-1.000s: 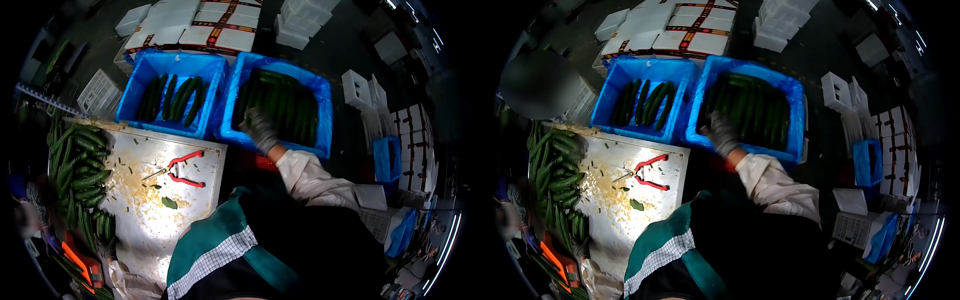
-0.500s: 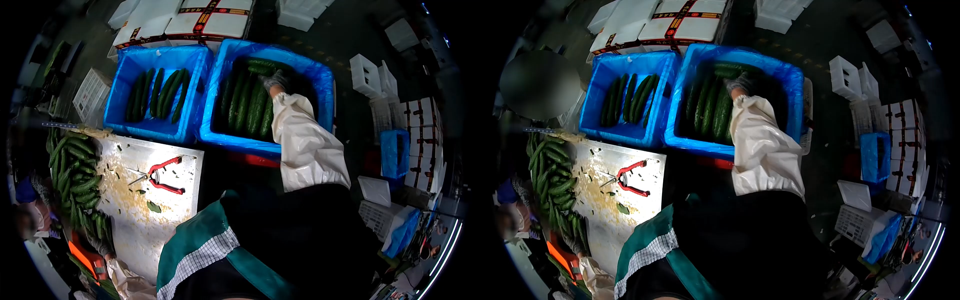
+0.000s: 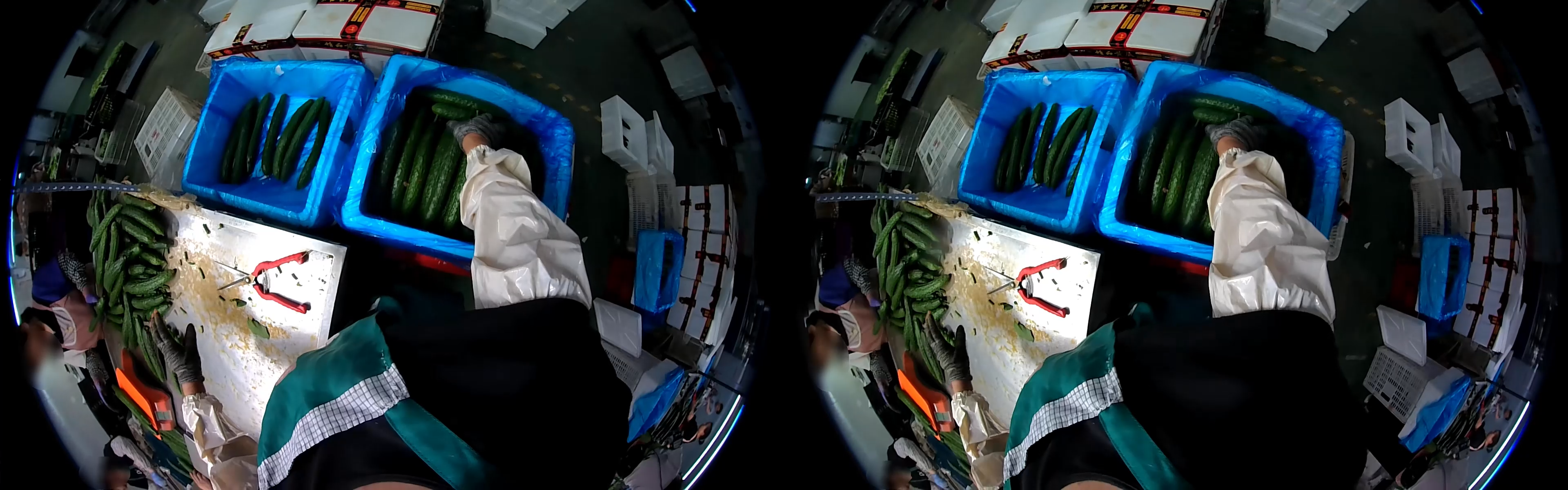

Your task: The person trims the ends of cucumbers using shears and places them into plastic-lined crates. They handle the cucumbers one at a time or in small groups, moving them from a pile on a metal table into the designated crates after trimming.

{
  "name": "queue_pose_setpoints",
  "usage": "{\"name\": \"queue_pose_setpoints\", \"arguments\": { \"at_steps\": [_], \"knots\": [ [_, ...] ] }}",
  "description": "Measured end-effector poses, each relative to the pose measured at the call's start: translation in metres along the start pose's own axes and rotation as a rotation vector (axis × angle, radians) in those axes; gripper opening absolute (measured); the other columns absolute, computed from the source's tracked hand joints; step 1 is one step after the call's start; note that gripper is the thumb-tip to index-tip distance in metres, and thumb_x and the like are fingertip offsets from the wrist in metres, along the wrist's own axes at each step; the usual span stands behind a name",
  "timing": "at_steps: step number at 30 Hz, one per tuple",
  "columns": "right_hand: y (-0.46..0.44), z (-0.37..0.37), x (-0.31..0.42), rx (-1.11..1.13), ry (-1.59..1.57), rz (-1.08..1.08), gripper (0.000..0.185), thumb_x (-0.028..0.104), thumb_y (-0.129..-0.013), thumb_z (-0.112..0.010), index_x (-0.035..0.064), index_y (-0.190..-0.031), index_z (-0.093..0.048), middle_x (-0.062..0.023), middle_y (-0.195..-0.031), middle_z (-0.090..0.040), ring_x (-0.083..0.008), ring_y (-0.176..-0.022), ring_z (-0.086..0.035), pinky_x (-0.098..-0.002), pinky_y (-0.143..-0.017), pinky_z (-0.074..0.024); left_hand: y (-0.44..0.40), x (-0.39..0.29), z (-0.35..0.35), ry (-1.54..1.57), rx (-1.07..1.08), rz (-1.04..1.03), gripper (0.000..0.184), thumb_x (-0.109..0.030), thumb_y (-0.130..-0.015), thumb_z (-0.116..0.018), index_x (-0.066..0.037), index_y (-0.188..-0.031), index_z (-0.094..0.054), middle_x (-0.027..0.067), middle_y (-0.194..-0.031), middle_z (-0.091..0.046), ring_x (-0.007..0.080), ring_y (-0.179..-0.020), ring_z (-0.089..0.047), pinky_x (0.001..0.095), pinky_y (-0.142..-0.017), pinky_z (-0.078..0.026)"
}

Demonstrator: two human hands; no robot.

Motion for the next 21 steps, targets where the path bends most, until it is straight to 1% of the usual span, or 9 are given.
{"name": "queue_pose_setpoints", "arguments": {
  "at_steps": [3,6,7,8,11,15,16,19,21],
  "knots": [
    [-0.016,-0.013,-0.003,0.025,0.130,0.021,0.110,0.075,-0.058,-0.053,0.0092,-0.137,-0.016,-0.0200,-0.142,-0.014,-0.0373,-0.130,-0.013,-0.0497,-0.105,-0.0106,-0.007,-0.019,-0.012,0.059,0.063,0.043,0.073,-0.011,-0.072,-0.066,-0.005,-0.134,-0.028,0.0179,-0.135,-0.030,0.0328,-0.126,-0.027,0.0401,-0.102,-0.025],
    [0.035,0.047,0.004,0.062,-0.001,0.098,0.093,0.057,-0.063,-0.065,0.0150,-0.136,-0.024,-0.0198,-0.141,-0.016,-0.0338,-0.130,-0.018,-0.0437,-0.104,-0.0221,-0.020,-0.062,-0.014,0.064,0.059,-0.107,0.072,-0.012,-0.072,-0.066,-0.004,-0.133,-0.028,0.0172,-0.135,-0.031,0.0328,-0.126,-0.027,0.0403,-0.102,-0.024],
    [0.025,0.042,0.000,0.105,-0.088,0.190,0.101,0.056,-0.060,-0.068,0.0104,-0.137,-0.021,-0.0261,-0.139,-0.014,-0.0384,-0.127,-0.022,-0.0418,-0.104,-0.0244,-0.023,-0.074,-0.017,0.091,0.064,-0.099,0.070,-0.013,-0.073,-0.066,-0.002,-0.132,-0.029,0.0159,-0.134,-0.033,0.0331,-0.126,-0.027,0.0404,-0.102,-0.025],
    [0.036,0.052,-0.003,0.104,-0.080,0.191,0.101,0.056,-0.060,-0.068,0.0104,-0.137,-0.021,-0.0261,-0.139,-0.014,-0.0384,-0.127,-0.022,-0.0418,-0.104,-0.0244,-0.028,-0.084,-0.020,0.095,0.068,-0.093,0.070,-0.013,-0.073,-0.066,-0.002,-0.132,-0.029,0.0159,-0.134,-0.033,0.0331,-0.126,-0.027,0.0404,-0.102,-0.025],
    [0.098,0.117,-0.009,-0.079,-0.542,0.356,0.078,0.040,-0.051,-0.078,0.0042,-0.115,-0.049,-0.0235,-0.112,-0.050,-0.0356,-0.106,-0.047,-0.0403,-0.090,-0.0394,-0.044,-0.146,-0.029,0.066,0.122,-0.317,0.070,-0.014,-0.071,-0.066,-0.001,-0.131,-0.031,0.0166,-0.133,-0.035,0.0351,-0.125,-0.029,0.0406,-0.102,-0.025],
    [0.120,0.138,-0.025,-0.231,-0.644,0.486,0.065,0.031,-0.055,-0.078,0.0002,-0.106,-0.053,-0.0208,-0.107,-0.053,-0.0351,-0.099,-0.050,-0.0402,-0.087,-0.0402,-0.058,-0.208,-0.048,0.194,0.164,-0.479,0.069,-0.011,-0.070,-0.066,-0.001,-0.129,-0.033,0.0179,-0.131,-0.035,0.0352,-0.123,-0.031,0.0403,-0.101,-0.027],
    [0.125,0.142,-0.029,-0.230,-0.641,0.486,0.065,0.031,-0.055,-0.078,0.0002,-0.106,-0.053,-0.0208,-0.107,-0.053,-0.0351,-0.099,-0.050,-0.0402,-0.087,-0.0402,-0.062,-0.226,-0.052,0.212,0.183,-0.510,0.069,-0.010,-0.069,-0.066,-0.001,-0.129,-0.034,0.0176,-0.131,-0.036,0.0351,-0.123,-0.031,0.0401,-0.101,-0.028],
    [0.144,0.161,-0.042,-0.515,-0.494,0.482,0.068,0.031,-0.053,-0.080,-0.0032,-0.104,-0.051,-0.0206,-0.106,-0.052,-0.0333,-0.098,-0.050,-0.0393,-0.085,-0.0399,-0.073,-0.280,-0.068,0.327,0.225,-0.567,0.075,-0.007,-0.063,-0.070,-0.002,-0.129,-0.035,0.0175,-0.130,-0.037,0.0339,-0.122,-0.033,0.0387,-0.101,-0.030],
    [0.155,0.178,-0.039,-0.491,-0.538,0.546,0.072,0.035,-0.053,-0.078,-0.0034,-0.106,-0.050,-0.0228,-0.106,-0.051,-0.0363,-0.101,-0.047,-0.0416,-0.088,-0.0379,-0.080,-0.326,-0.075,0.456,0.337,-0.583,0.080,-0.012,-0.058,-0.075,-0.004,-0.128,-0.037,0.0165,-0.129,-0.038,0.0324,-0.120,-0.037,0.0363,-0.097,-0.035]
  ]
}}
Point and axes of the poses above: each hand's wrist, its own y-axis away from the middle knuckle, its own z-axis out of the back of the hand, x = y × z, the point moved 8 cm from there along -y, towards the middle knuckle
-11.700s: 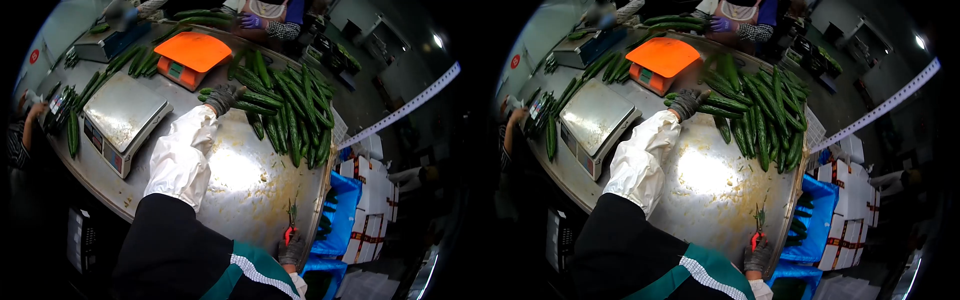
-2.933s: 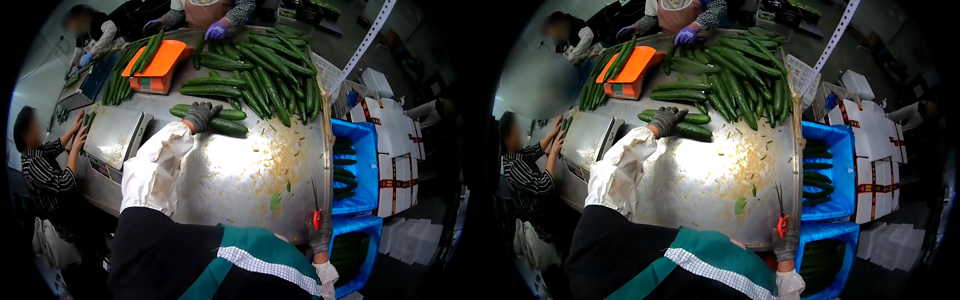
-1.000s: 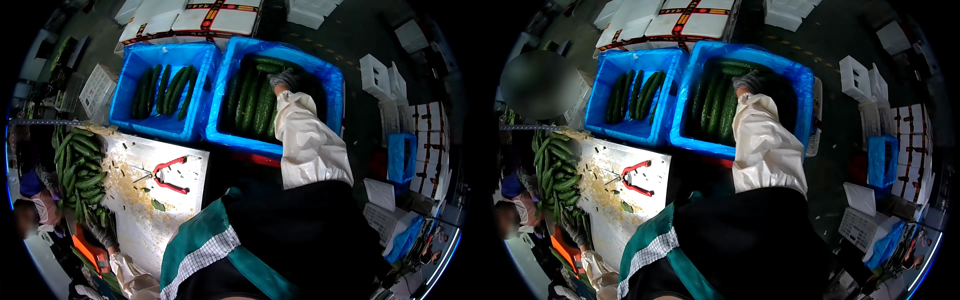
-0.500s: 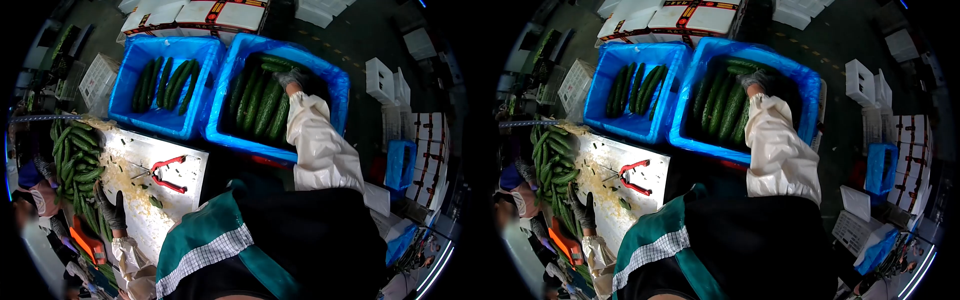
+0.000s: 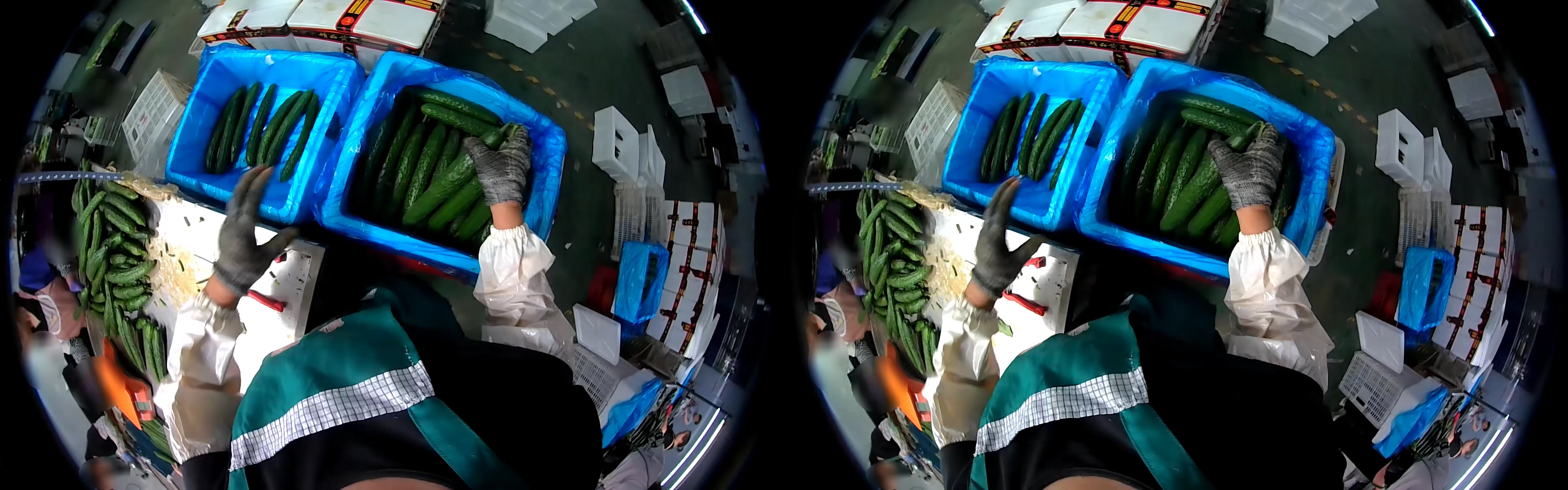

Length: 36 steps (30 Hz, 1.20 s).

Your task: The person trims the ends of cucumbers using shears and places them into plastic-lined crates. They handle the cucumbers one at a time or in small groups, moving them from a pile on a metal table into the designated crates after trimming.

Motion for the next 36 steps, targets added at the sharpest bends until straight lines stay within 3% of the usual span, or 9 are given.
{"name": "queue_pose_setpoints", "arguments": {
  "at_steps": [2,4,7,11,17,22,25,27,36],
  "knots": [
    [-0.005,0.010,0.018,0.133,-0.090,-0.018,0.082,0.041,-0.054,-0.076,-0.0050,-0.115,-0.046,-0.0252,-0.112,-0.048,-0.0386,-0.110,-0.042,-0.0422,-0.095,-0.0337,-0.025,-0.025,-0.025,0.153,0.071,-0.210,0.089,-0.024,-0.058,-0.077,-0.005,-0.132,-0.031,0.0173,-0.131,-0.036,0.0334,-0.124,-0.032,0.0384,-0.100,-0.031],
    [0.002,0.016,0.024,0.010,-0.030,0.131,0.090,0.046,-0.058,-0.076,-0.0048,-0.123,-0.040,-0.0223,-0.122,-0.044,-0.0342,-0.115,-0.040,-0.0389,-0.097,-0.0328,-0.039,-0.048,-0.050,0.321,0.180,-0.221,0.093,-0.025,-0.059,-0.078,-0.005,-0.134,-0.027,0.0180,-0.135,-0.032,0.0328,-0.128,-0.023,0.0385,-0.104,-0.023],
    [-0.001,0.045,0.092,0.162,-0.572,0.271,0.066,0.025,-0.065,-0.078,0.0017,-0.115,-0.042,-0.0101,-0.109,-0.047,-0.0202,-0.098,-0.046,-0.0301,-0.088,-0.0393,-0.051,-0.079,-0.044,0.504,0.241,-0.329,0.100,-0.032,-0.059,-0.078,-0.004,-0.136,-0.021,0.0177,-0.138,-0.026,0.0307,-0.129,-0.022,0.0374,-0.104,-0.023],
    [0.002,0.069,0.171,0.373,-0.931,0.435,0.051,0.004,-0.065,-0.072,0.0040,-0.109,-0.045,-0.0059,-0.103,-0.047,-0.0136,-0.092,-0.046,-0.0259,-0.082,-0.0406,-0.040,-0.091,-0.024,0.750,0.338,-0.244,0.108,-0.035,-0.058,-0.079,-0.004,-0.137,-0.013,0.0173,-0.139,-0.024,0.0269,-0.129,-0.022,0.0369,-0.104,-0.023],
    [0.065,0.029,0.291,0.781,-1.384,0.277,0.041,0.003,-0.066,-0.067,0.0086,-0.102,-0.048,-0.0048,-0.097,-0.052,-0.0143,-0.088,-0.051,-0.0277,-0.074,-0.0434,0.032,-0.038,0.009,0.988,0.247,-0.285,0.117,-0.042,-0.059,-0.079,-0.006,-0.139,-0.001,0.0149,-0.138,-0.026,0.0211,-0.126,-0.025,0.0354,-0.101,-0.027],
    [0.165,-0.099,0.366,1.008,-1.243,0.190,0.030,0.019,-0.064,-0.073,0.0063,-0.084,-0.055,-0.0038,-0.075,-0.056,-0.0147,-0.065,-0.050,-0.0312,-0.059,-0.0426,0.145,0.017,0.046,1.574,0.132,0.205,0.095,-0.045,-0.068,-0.068,-0.005,-0.137,-0.016,0.0135,-0.125,-0.042,0.0225,-0.110,-0.044,0.0334,-0.093,-0.037],
    [0.251,-0.155,0.399,1.235,-1.146,-0.042,0.018,0.019,-0.067,-0.067,0.0091,-0.080,-0.059,-0.0044,-0.074,-0.056,-0.0183,-0.066,-0.051,-0.0322,-0.064,-0.0430,0.243,0.081,0.024,1.738,-0.257,0.800,0.065,-0.043,-0.070,-0.068,0.000,-0.116,-0.050,0.0164,-0.100,-0.059,0.0252,-0.084,-0.060,0.0333,-0.077,-0.048],
    [0.310,-0.189,0.398,1.421,-1.005,-0.392,0.039,0.025,-0.059,-0.071,0.0048,-0.089,-0.058,-0.0096,-0.077,-0.054,-0.0234,-0.067,-0.050,-0.0376,-0.063,-0.0434,0.277,0.100,0.028,1.742,-0.272,0.874,0.063,-0.042,-0.070,-0.068,0.000,-0.114,-0.050,0.0175,-0.098,-0.059,0.0256,-0.079,-0.060,0.0333,-0.073,-0.050],
    [0.387,-0.255,0.380,1.277,-0.558,-0.302,0.050,0.030,-0.060,-0.073,-0.0019,-0.094,-0.055,-0.0137,-0.085,-0.056,-0.0261,-0.068,-0.054,-0.0403,-0.062,-0.0459,0.344,0.172,0.037,1.197,0.103,0.938,0.043,-0.033,-0.075,-0.067,-0.004,-0.104,-0.053,0.0068,-0.088,-0.058,0.0164,-0.072,-0.057,0.0312,-0.062,-0.051]
  ]
}}
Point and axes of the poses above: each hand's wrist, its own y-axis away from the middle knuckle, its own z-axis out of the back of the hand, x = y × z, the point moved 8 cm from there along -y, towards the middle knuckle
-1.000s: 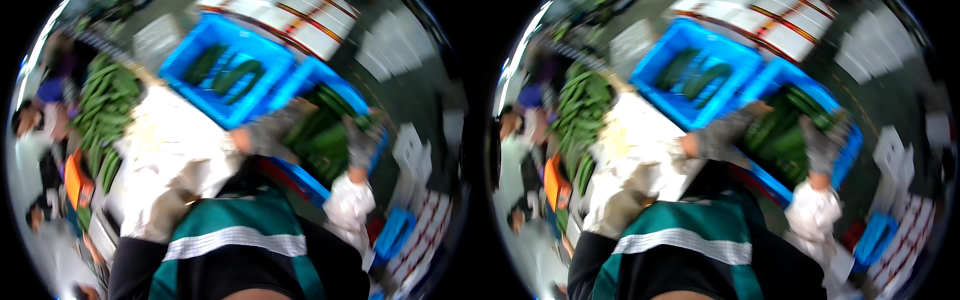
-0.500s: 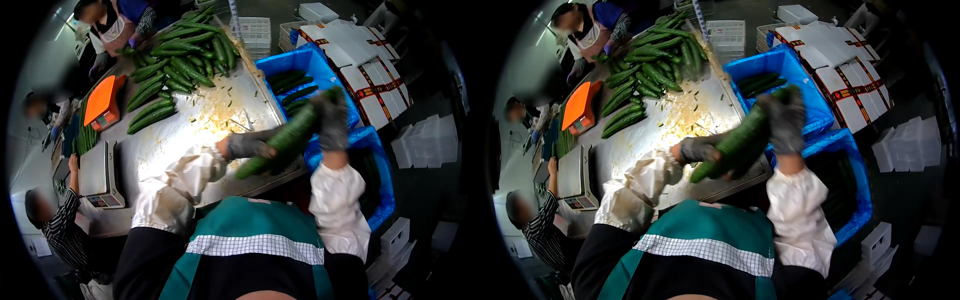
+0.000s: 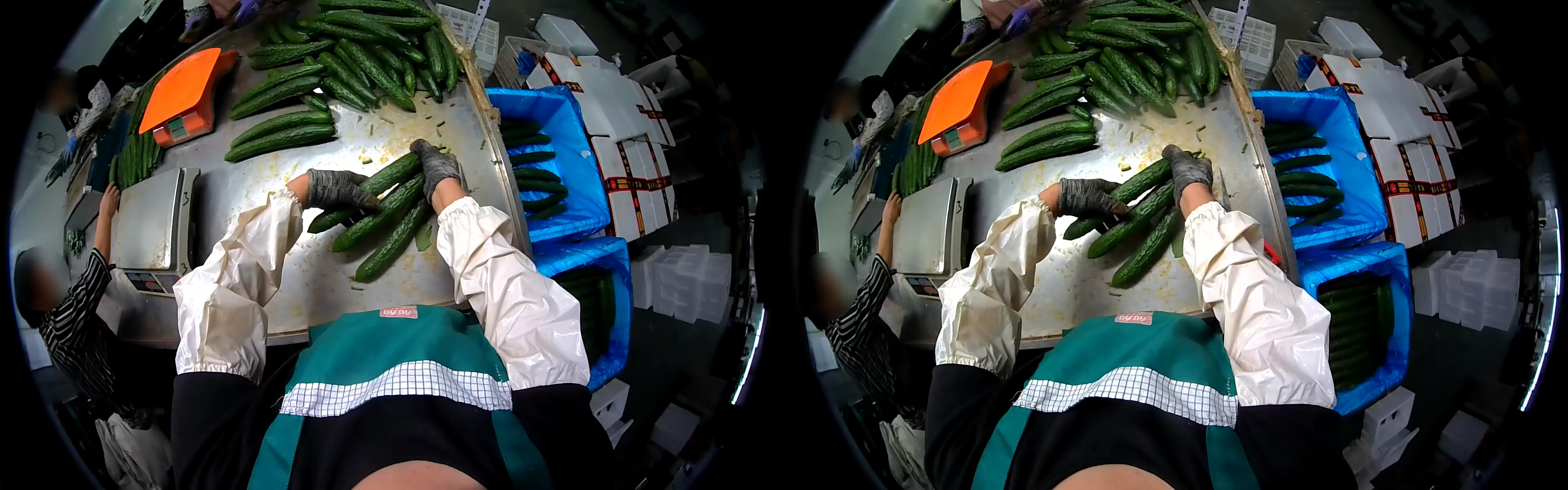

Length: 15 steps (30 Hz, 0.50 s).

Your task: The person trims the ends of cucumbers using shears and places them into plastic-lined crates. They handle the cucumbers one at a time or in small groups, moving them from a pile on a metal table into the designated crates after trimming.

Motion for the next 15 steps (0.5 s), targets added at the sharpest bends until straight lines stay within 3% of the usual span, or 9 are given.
{"name": "queue_pose_setpoints", "arguments": {
  "at_steps": [5,7,9,11,12,13,15],
  "knots": [
    [0.001,0.010,0.007,-0.118,0.206,0.058,0.047,0.029,-0.064,-0.072,-0.0025,-0.094,-0.056,-0.0140,-0.083,-0.057,-0.0253,-0.068,-0.054,-0.0403,-0.062,-0.0467,-0.016,0.013,0.026,-0.046,-0.039,-0.003,0.045,-0.031,-0.072,-0.071,-0.005,-0.104,-0.052,0.0035,-0.078,-0.058,0.0131,-0.060,-0.056,0.0262,-0.058,-0.050],
    [-0.004,0.001,0.003,0.093,0.031,0.035,0.045,0.028,-0.065,-0.071,-0.0019,-0.095,-0.056,-0.0143,-0.084,-0.057,-0.0260,-0.068,-0.054,-0.0396,-0.061,-0.0468,-0.015,0.011,0.030,-0.059,-0.054,0.030,0.045,-0.029,-0.072,-0.071,-0.005,-0.105,-0.053,0.0044,-0.079,-0.059,0.0129,-0.061,-0.056,0.0260,-0.058,-0.049],
    [0.006,0.010,0.010,0.075,0.129,-0.031,0.037,0.028,-0.069,-0.069,0.0014,-0.091,-0.057,-0.0138,-0.084,-0.057,-0.0277,-0.069,-0.054,-0.0430,-0.061,-0.0468,-0.016,0.007,0.036,-0.199,-0.062,-0.002,0.045,-0.028,-0.073,-0.071,-0.006,-0.108,-0.054,0.0041,-0.084,-0.059,0.0123,-0.069,-0.055,0.0275,-0.061,-0.048],
    [0.026,0.005,0.007,0.241,-0.112,-0.232,0.031,0.028,-0.072,-0.066,0.0047,-0.089,-0.056,-0.0134,-0.083,-0.057,-0.0297,-0.069,-0.054,-0.0499,-0.061,-0.0460,-0.015,0.006,0.038,-0.217,-0.088,0.019,0.046,-0.027,-0.072,-0.071,-0.006,-0.109,-0.055,0.0060,-0.085,-0.061,0.0143,-0.072,-0.056,0.0281,-0.065,-0.048],
    [0.028,0.007,0.004,0.243,-0.094,-0.287,0.031,0.027,-0.077,-0.062,0.0011,-0.094,-0.055,-0.0149,-0.083,-0.057,-0.0271,-0.071,-0.055,-0.0405,-0.065,-0.0480,-0.018,0.005,0.045,-0.373,-0.179,-0.006,0.047,-0.026,-0.071,-0.070,-0.005,-0.111,-0.055,0.0072,-0.087,-0.062,0.0154,-0.074,-0.057,0.0287,-0.068,-0.047],
    [0.032,0.009,0.007,0.244,-0.089,-0.291,0.031,0.027,-0.077,-0.062,0.0011,-0.094,-0.055,-0.0149,-0.083,-0.057,-0.0271,-0.071,-0.055,-0.0405,-0.065,-0.0480,-0.019,0.003,0.052,-0.529,-0.270,-0.030,0.048,-0.025,-0.071,-0.069,-0.005,-0.112,-0.055,0.0083,-0.090,-0.062,0.0165,-0.077,-0.057,0.0293,-0.071,-0.047],
    [0.044,0.013,0.011,0.284,-0.157,-0.326,0.032,0.030,-0.077,-0.063,0.0097,-0.100,-0.053,-0.0139,-0.089,-0.053,-0.0300,-0.079,-0.053,-0.0538,-0.069,-0.0443,-0.022,0.011,0.054,-0.541,-0.329,0.029,0.049,-0.025,-0.071,-0.068,-0.004,-0.114,-0.054,0.0115,-0.094,-0.063,0.0191,-0.082,-0.058,0.0300,-0.076,-0.046]
  ]
}}
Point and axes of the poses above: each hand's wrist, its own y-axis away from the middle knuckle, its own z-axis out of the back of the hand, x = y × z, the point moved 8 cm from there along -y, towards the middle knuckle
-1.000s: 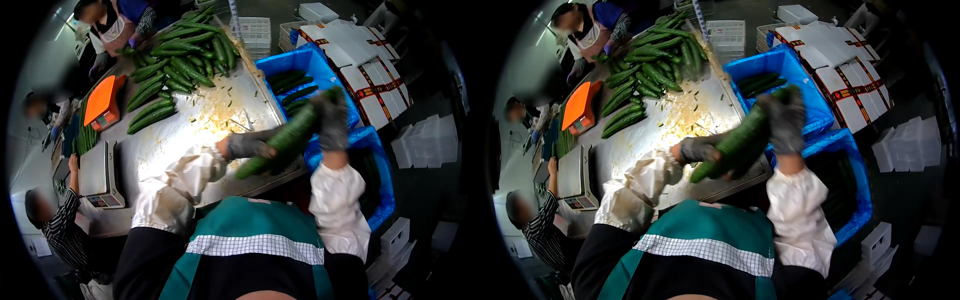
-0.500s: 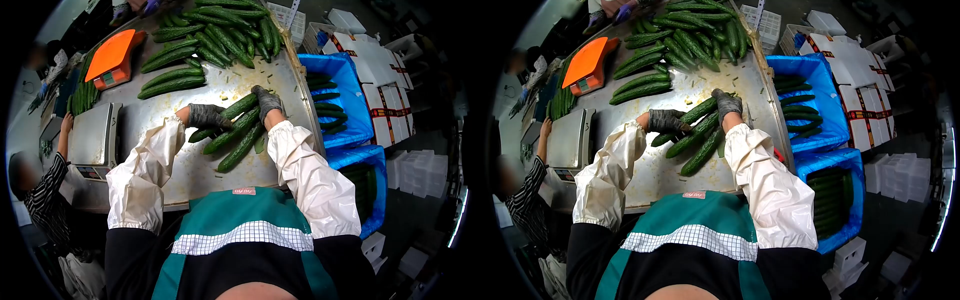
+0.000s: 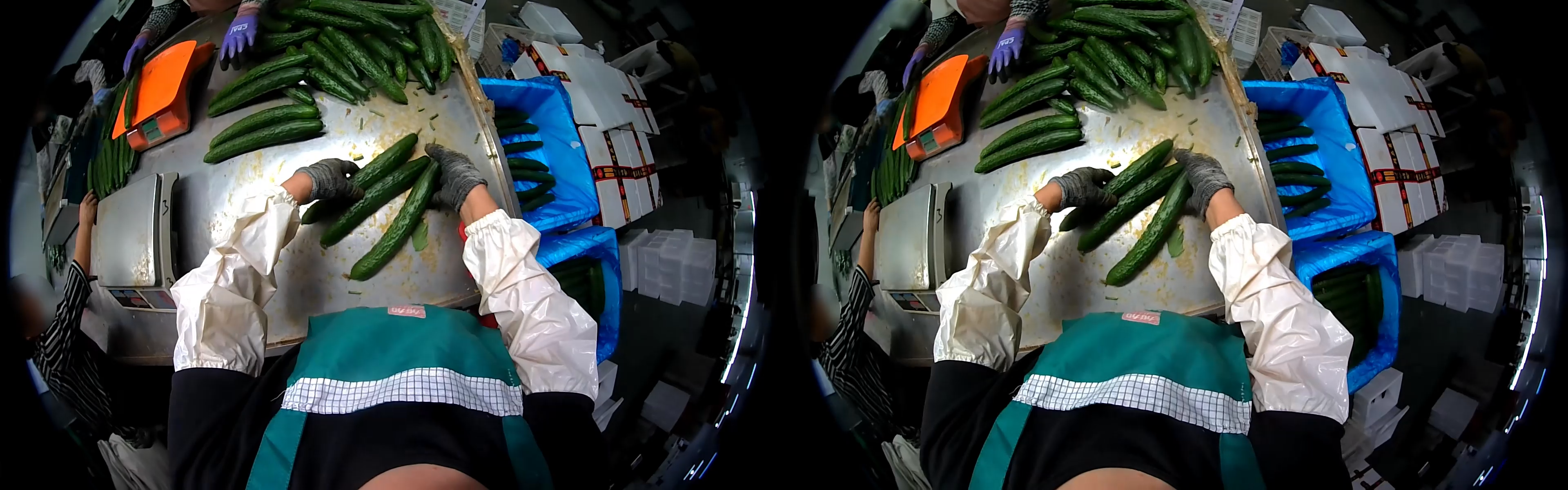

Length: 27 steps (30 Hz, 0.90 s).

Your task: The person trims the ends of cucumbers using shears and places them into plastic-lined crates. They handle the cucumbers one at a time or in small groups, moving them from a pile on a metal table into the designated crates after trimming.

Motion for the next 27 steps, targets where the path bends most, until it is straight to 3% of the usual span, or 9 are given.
{"name": "queue_pose_setpoints", "arguments": {
  "at_steps": [5,7,10,13,15,17,20,22,27],
  "knots": [
    [-0.039,0.030,0.011,0.119,0.405,0.439,0.028,0.024,-0.077,-0.062,0.0065,-0.098,-0.055,-0.0105,-0.091,-0.055,-0.0268,-0.082,-0.055,-0.0441,-0.069,-0.0482,0.007,-0.019,0.001,-0.303,-0.205,-0.009,0.067,-0.039,-0.069,-0.066,-0.004,-0.122,-0.045,0.0214,-0.106,-0.055,0.0306,-0.095,-0.054,0.0354,-0.084,-0.043],
    [-0.003,0.031,0.004,0.099,0.272,0.245,0.031,0.024,-0.078,-0.062,0.0078,-0.103,-0.055,-0.0080,-0.088,-0.055,-0.0266,-0.079,-0.055,-0.0425,-0.065,-0.0482,0.024,-0.041,-0.002,-0.283,-0.229,-0.015,0.089,-0.048,-0.064,-0.069,-0.005,-0.132,-0.031,0.0255,-0.121,-0.044,0.0360,-0.109,-0.047,0.0360,-0.090,-0.040],
    [0.008,0.051,-0.005,0.094,0.009,0.157,0.033,0.023,-0.078,-0.062,0.0073,-0.106,-0.054,-0.0057,-0.086,-0.054,-0.0248,-0.075,-0.056,-0.0390,-0.062,-0.0482,0.042,-0.068,-0.027,-0.482,-0.315,0.053,0.103,-0.055,-0.060,-0.069,-0.014,-0.139,-0.015,0.0223,-0.138,-0.022,0.0399,-0.126,-0.026,0.0544,-0.097,-0.028],
    [0.015,0.092,-0.004,0.041,0.251,0.372,0.037,0.028,-0.078,-0.062,0.0062,-0.107,-0.053,-0.0054,-0.090,-0.055,-0.0236,-0.077,-0.057,-0.0380,-0.066,-0.0482,0.043,-0.072,-0.056,-0.579,-0.333,0.120,0.117,-0.064,-0.048,-0.069,-0.023,-0.140,-0.009,0.0197,-0.144,-0.005,0.0464,-0.129,-0.007,0.0644,-0.097,-0.012],
    [0.035,0.103,-0.008,-0.027,0.515,0.523,0.042,0.030,-0.077,-0.063,0.0063,-0.110,-0.051,-0.0066,-0.096,-0.056,-0.0248,-0.082,-0.057,-0.0390,-0.068,-0.0479,0.041,-0.074,-0.068,-0.578,-0.373,0.140,0.117,-0.065,-0.048,-0.069,-0.023,-0.140,-0.010,0.0202,-0.144,-0.004,0.0467,-0.129,-0.004,0.0654,-0.096,-0.010],
    [0.086,0.097,-0.005,-0.345,1.178,0.852,0.061,0.035,-0.070,-0.067,0.0067,-0.119,-0.045,-0.0167,-0.120,-0.046,-0.0325,-0.104,-0.049,-0.0470,-0.086,-0.0397,0.042,-0.076,-0.070,-0.549,-0.442,0.135,0.111,-0.060,-0.052,-0.069,-0.023,-0.140,-0.013,0.0223,-0.143,-0.004,0.0478,-0.129,-0.001,0.0681,-0.094,-0.007],
    [0.093,0.092,-0.042,-0.428,1.661,0.865,0.074,0.038,-0.063,-0.069,0.0065,-0.123,-0.040,-0.0252,-0.133,-0.028,-0.0409,-0.119,-0.031,-0.0519,-0.099,-0.0241,0.037,-0.076,-0.075,-0.616,-0.490,0.124,0.101,-0.051,-0.057,-0.067,-0.022,-0.139,-0.016,0.0213,-0.143,-0.008,0.0474,-0.129,-0.005,0.0687,-0.094,-0.007],
    [0.082,0.096,-0.051,-0.405,1.640,0.828,0.072,0.037,-0.062,-0.068,0.0060,-0.121,-0.042,-0.0278,-0.132,-0.025,-0.0441,-0.121,-0.025,-0.0522,-0.102,-0.0164,0.034,-0.077,-0.076,-0.613,-0.510,0.117,0.097,-0.046,-0.058,-0.067,-0.021,-0.138,-0.018,0.0208,-0.142,-0.011,0.0474,-0.129,-0.006,0.0686,-0.094,-0.008],
    [0.071,0.095,-0.040,-0.468,1.675,0.677,0.066,0.029,-0.059,-0.068,0.0062,-0.117,-0.046,-0.0258,-0.128,-0.033,-0.0421,-0.117,-0.032,-0.0503,-0.099,-0.0253,0.027,-0.073,-0.078,-0.636,-0.634,0.119,0.058,-0.017,-0.081,-0.040,-0.020,-0.137,-0.024,0.0182,-0.142,-0.018,0.0463,-0.129,-0.009,0.0683,-0.094,0.000]
  ]
}}
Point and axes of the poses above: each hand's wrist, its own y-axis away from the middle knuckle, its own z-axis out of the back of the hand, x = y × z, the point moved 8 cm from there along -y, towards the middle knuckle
